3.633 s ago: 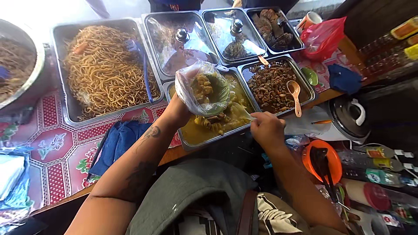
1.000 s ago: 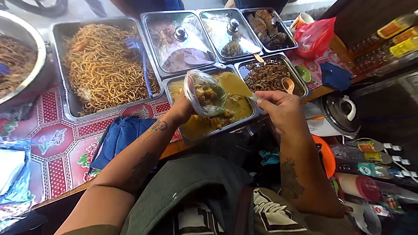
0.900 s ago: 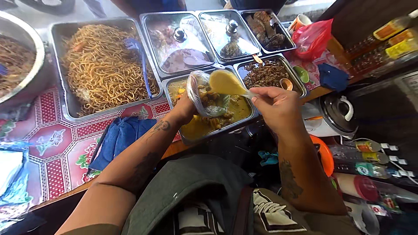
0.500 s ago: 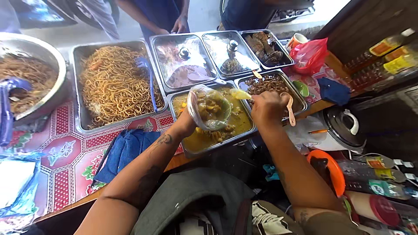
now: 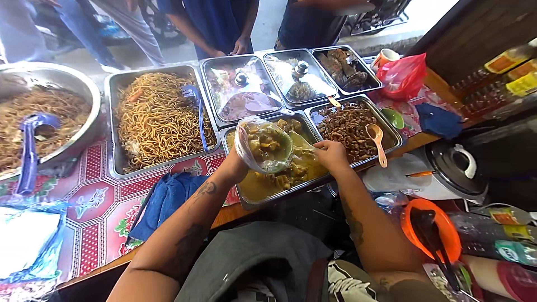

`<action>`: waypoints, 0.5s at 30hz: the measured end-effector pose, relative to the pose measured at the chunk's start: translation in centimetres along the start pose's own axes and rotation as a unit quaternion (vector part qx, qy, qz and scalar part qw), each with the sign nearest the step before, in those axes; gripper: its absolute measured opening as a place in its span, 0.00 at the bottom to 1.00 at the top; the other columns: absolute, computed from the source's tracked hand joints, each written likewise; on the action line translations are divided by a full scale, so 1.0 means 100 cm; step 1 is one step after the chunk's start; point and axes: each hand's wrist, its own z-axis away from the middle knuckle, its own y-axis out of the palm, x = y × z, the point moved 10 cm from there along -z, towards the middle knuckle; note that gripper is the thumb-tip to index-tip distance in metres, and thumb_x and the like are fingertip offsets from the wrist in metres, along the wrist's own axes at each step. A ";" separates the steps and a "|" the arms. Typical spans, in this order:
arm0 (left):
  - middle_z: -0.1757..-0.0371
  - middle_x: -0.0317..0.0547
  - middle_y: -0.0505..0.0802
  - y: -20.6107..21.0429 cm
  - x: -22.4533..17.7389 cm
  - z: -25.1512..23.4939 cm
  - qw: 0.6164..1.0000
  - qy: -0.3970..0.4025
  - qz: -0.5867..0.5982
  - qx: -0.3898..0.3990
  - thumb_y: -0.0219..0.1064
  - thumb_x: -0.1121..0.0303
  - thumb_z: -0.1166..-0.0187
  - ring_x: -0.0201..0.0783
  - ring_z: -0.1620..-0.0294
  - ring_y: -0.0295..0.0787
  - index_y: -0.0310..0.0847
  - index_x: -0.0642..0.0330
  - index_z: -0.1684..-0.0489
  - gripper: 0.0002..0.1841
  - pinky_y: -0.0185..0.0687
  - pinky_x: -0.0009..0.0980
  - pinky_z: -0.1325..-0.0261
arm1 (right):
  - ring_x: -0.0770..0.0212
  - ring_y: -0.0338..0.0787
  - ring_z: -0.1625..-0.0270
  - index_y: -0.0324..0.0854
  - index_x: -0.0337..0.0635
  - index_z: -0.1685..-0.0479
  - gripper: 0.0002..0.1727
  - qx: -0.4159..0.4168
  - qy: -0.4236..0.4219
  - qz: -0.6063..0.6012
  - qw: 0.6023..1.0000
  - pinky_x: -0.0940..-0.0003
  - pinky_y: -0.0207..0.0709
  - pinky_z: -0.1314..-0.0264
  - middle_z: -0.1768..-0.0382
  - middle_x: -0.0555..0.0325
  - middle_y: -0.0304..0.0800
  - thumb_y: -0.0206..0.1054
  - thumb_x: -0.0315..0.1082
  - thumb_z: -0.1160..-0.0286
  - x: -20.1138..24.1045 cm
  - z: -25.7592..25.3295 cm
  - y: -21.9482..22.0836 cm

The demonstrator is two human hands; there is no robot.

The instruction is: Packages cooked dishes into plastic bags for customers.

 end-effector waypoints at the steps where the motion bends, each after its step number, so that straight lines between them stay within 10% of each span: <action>1: 0.47 0.33 0.90 0.000 -0.002 0.001 1.000 0.003 -0.001 0.005 0.35 0.52 0.07 0.28 0.46 0.88 0.69 0.46 0.28 0.22 0.88 0.31 0.42 | 0.41 0.90 0.42 0.91 0.39 0.43 0.12 0.003 0.003 -0.022 1.000 0.37 0.77 0.35 0.47 0.39 0.93 0.68 0.29 0.20 -0.004 -0.001 0.000; 11: 0.49 0.35 0.89 -0.005 0.016 -0.002 0.999 -0.042 0.023 -0.010 0.42 0.64 0.08 0.29 0.48 0.88 0.71 0.48 0.33 0.15 0.87 0.33 0.44 | 0.58 0.83 0.57 0.88 0.34 0.46 0.11 -0.012 0.054 -0.185 0.981 0.60 0.77 0.51 0.52 0.46 0.90 0.68 0.20 0.24 -0.012 0.018 -0.026; 15: 0.46 0.33 0.90 -0.006 0.014 0.001 0.998 -0.049 0.030 -0.013 0.31 0.47 0.06 0.30 0.45 0.89 0.70 0.44 0.30 0.25 0.88 0.34 0.43 | 0.49 0.89 0.53 0.91 0.36 0.48 0.10 -0.039 0.015 -0.117 0.992 0.45 0.79 0.46 0.54 0.43 0.93 0.70 0.24 0.25 -0.006 0.010 -0.036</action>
